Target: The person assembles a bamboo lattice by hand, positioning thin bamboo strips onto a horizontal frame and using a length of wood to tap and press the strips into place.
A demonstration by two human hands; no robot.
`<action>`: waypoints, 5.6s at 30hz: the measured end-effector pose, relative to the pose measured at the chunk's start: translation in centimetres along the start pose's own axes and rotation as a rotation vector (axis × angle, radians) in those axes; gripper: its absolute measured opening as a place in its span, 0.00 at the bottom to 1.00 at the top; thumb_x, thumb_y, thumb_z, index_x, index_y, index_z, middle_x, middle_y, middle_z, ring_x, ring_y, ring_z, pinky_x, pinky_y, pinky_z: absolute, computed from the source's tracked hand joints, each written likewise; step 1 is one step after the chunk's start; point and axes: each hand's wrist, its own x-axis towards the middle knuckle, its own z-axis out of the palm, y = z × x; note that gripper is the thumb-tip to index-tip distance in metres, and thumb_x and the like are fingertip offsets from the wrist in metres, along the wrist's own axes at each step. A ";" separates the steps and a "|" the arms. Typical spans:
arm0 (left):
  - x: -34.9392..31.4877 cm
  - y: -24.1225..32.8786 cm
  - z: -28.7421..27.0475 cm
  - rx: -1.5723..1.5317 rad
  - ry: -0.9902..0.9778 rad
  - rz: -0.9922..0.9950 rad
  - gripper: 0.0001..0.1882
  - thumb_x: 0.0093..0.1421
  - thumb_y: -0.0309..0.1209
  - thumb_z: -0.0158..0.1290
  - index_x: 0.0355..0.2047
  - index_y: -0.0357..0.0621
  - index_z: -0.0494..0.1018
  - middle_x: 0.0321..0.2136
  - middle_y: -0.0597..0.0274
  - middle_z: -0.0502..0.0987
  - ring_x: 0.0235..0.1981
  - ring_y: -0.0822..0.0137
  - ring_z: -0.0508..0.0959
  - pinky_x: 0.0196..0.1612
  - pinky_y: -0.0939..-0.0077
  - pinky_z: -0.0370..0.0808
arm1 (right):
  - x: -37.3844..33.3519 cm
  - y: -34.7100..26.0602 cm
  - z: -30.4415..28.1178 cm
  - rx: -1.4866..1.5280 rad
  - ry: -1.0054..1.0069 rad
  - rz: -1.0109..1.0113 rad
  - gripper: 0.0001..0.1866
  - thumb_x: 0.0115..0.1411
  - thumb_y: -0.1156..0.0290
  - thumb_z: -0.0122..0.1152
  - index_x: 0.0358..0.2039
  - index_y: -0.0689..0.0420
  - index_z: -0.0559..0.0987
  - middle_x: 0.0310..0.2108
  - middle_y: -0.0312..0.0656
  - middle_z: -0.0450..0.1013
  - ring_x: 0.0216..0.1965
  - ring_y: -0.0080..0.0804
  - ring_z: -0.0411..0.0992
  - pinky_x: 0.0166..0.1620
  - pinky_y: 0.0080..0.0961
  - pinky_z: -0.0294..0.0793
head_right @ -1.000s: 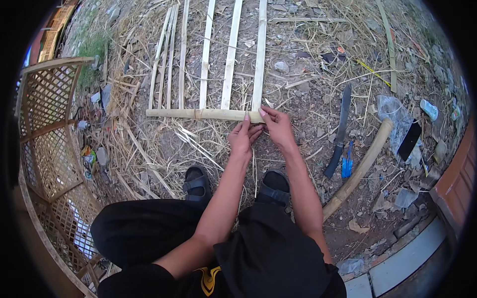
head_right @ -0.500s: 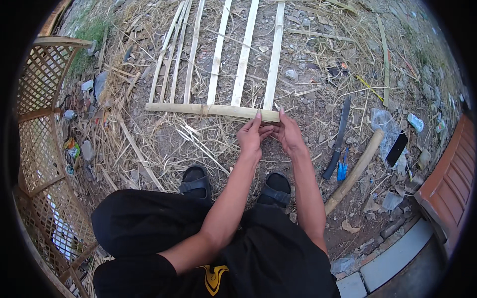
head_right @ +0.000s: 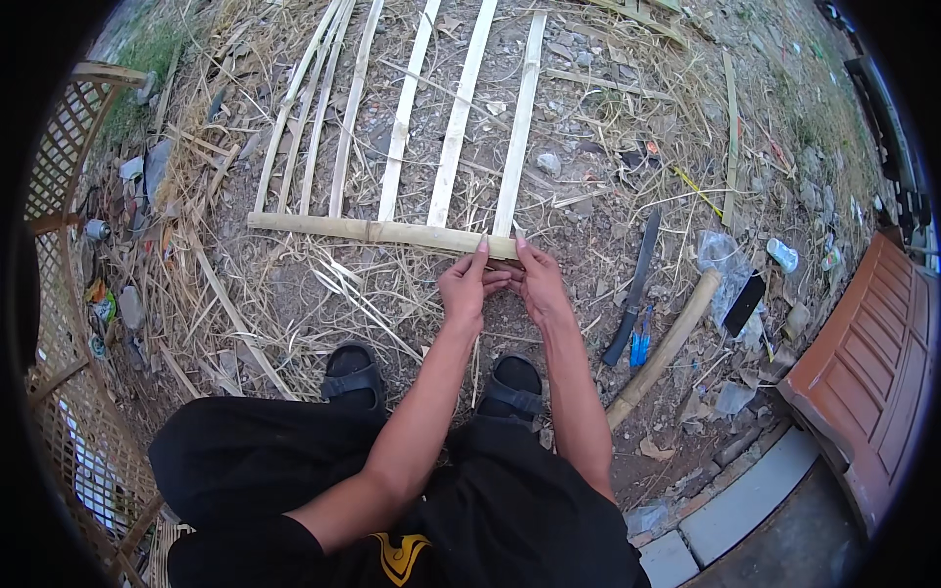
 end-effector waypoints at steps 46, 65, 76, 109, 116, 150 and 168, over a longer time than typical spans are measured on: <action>-0.3 3.2 1.0 0.432 0.062 0.034 0.24 0.68 0.43 0.55 0.41 0.27 0.78 0.26 0.52 0.82 0.20 0.66 0.82 0.20 0.79 0.77 | 0.7 -1.2 2.0 -0.148 0.208 -0.135 0.15 0.59 0.76 0.70 0.43 0.72 0.80 0.36 0.50 0.81 0.33 0.31 0.81 0.31 0.22 0.83; 4.8 4.5 2.3 1.458 -0.301 0.895 0.15 0.64 0.36 0.56 0.50 0.54 0.81 0.56 0.66 0.77 0.59 0.61 0.71 0.63 0.61 0.54 | 2.9 -3.3 -0.1 -0.230 0.255 -0.132 0.20 0.56 0.79 0.71 0.47 0.75 0.78 0.37 0.52 0.81 0.31 0.34 0.83 0.31 0.24 0.85; 4.3 3.7 2.6 1.578 -0.315 1.081 0.19 0.65 0.33 0.51 0.56 0.55 0.76 0.63 0.70 0.71 0.59 0.58 0.68 0.60 0.58 0.55 | 2.9 -2.4 -0.9 -0.285 0.227 -0.197 0.19 0.57 0.71 0.71 0.47 0.68 0.81 0.35 0.50 0.83 0.33 0.34 0.83 0.34 0.27 0.83; 6.0 5.1 2.3 1.668 -0.402 0.857 0.20 0.63 0.43 0.58 0.57 0.66 0.77 0.63 0.82 0.71 0.56 0.61 0.66 0.64 0.57 0.48 | -0.4 0.3 0.5 -0.976 0.434 -0.804 0.33 0.52 0.73 0.72 0.57 0.66 0.70 0.50 0.53 0.68 0.49 0.54 0.74 0.50 0.42 0.77; 6.1 5.6 2.4 1.702 -0.408 0.881 0.21 0.61 0.43 0.60 0.56 0.67 0.78 0.62 0.83 0.72 0.55 0.61 0.66 0.64 0.56 0.51 | 0.0 0.7 0.7 -0.941 0.490 -0.839 0.29 0.52 0.74 0.72 0.55 0.65 0.74 0.48 0.50 0.70 0.47 0.52 0.75 0.48 0.40 0.78; 9.8 9.8 3.6 1.917 -0.873 1.389 0.29 0.61 0.57 0.54 0.61 0.69 0.73 0.68 0.69 0.64 0.66 0.56 0.63 0.66 0.52 0.50 | 0.4 0.5 -0.1 -0.856 0.433 -0.782 0.28 0.49 0.70 0.75 0.52 0.64 0.79 0.46 0.52 0.77 0.44 0.50 0.77 0.47 0.38 0.78; 10.7 10.4 4.6 1.795 -0.961 1.412 0.31 0.53 0.57 0.60 0.54 0.60 0.78 0.65 0.60 0.67 0.67 0.51 0.63 0.67 0.46 0.51 | 0.5 0.8 0.3 -0.883 0.499 -0.825 0.30 0.48 0.69 0.76 0.53 0.61 0.80 0.48 0.51 0.78 0.44 0.47 0.77 0.47 0.36 0.77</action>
